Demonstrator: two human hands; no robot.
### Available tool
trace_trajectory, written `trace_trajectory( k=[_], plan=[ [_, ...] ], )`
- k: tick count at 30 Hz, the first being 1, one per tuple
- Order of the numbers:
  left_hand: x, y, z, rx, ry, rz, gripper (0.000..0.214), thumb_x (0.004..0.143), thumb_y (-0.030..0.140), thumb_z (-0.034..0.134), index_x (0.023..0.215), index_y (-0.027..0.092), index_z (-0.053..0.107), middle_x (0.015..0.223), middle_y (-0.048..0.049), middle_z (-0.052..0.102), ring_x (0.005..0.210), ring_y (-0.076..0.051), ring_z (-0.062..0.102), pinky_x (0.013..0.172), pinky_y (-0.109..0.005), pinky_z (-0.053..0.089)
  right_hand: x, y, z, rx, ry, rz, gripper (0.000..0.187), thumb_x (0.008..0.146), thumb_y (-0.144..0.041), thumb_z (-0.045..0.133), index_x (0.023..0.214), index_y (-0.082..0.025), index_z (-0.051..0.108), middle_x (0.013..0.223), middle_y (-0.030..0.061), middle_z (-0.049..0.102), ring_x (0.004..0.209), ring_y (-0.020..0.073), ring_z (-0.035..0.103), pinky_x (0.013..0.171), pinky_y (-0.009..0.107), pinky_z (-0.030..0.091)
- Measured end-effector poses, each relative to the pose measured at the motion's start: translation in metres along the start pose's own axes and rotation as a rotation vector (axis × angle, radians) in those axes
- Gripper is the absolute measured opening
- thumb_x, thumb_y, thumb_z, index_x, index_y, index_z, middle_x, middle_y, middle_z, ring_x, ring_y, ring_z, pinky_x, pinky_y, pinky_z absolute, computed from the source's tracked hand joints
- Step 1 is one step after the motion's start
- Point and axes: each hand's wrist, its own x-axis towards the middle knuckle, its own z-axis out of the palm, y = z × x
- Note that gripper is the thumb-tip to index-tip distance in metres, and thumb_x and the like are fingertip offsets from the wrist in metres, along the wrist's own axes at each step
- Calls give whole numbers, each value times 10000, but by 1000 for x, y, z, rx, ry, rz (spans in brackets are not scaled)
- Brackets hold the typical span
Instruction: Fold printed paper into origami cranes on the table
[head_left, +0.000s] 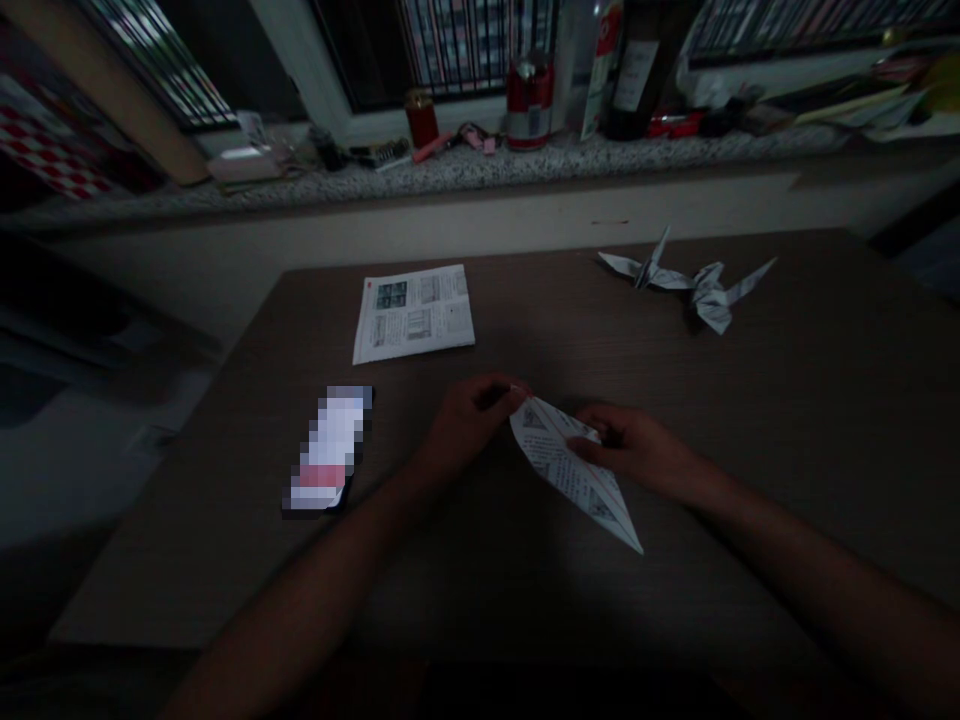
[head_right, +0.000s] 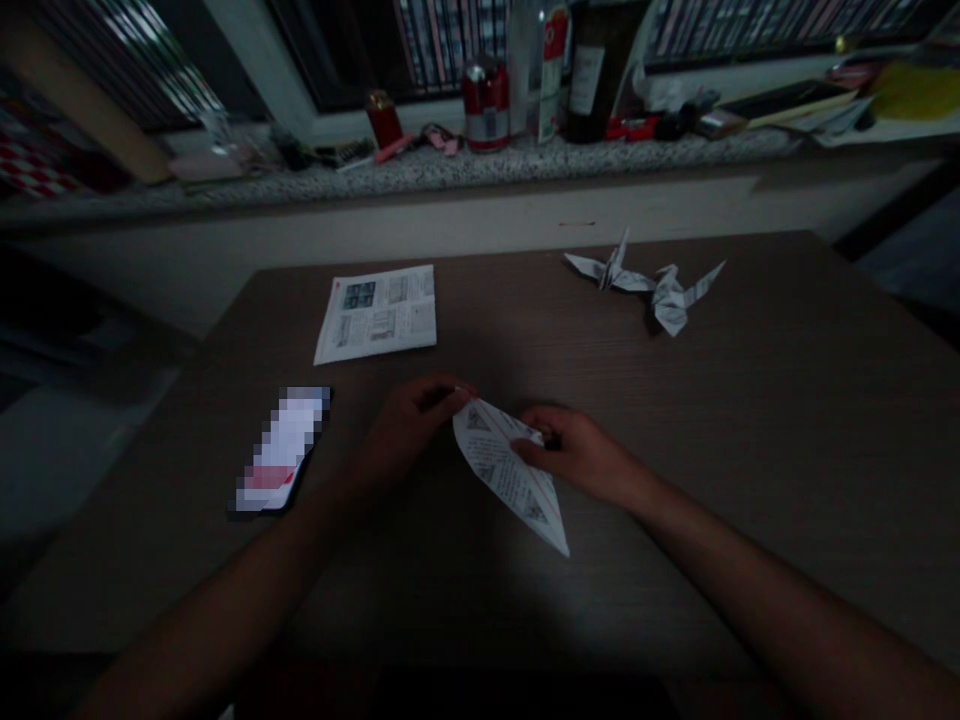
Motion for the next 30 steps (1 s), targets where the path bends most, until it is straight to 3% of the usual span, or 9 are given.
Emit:
trace_trajectory(
  k=[16,30],
  plan=[
    [-6,12,2,48,-10,-35,206,889,387,730,1001,219,771,962,-49,780,918,-225,739,832,-339,579,-1,-3,-2,-16,7,-2,217,885,-412,675,946,-204,670,830,43,712,710,187,641,626,319,499],
    [-1,0,0,-31,-8,-29,226,919,395,693,1007,216,797,1038,-60,794,980,-241,741,895,-362,579,0,1,-5,-56,35,-21,252,865,-444,687,947,-207,688,841,48,721,720,196,645,628,323,505]
  ],
)
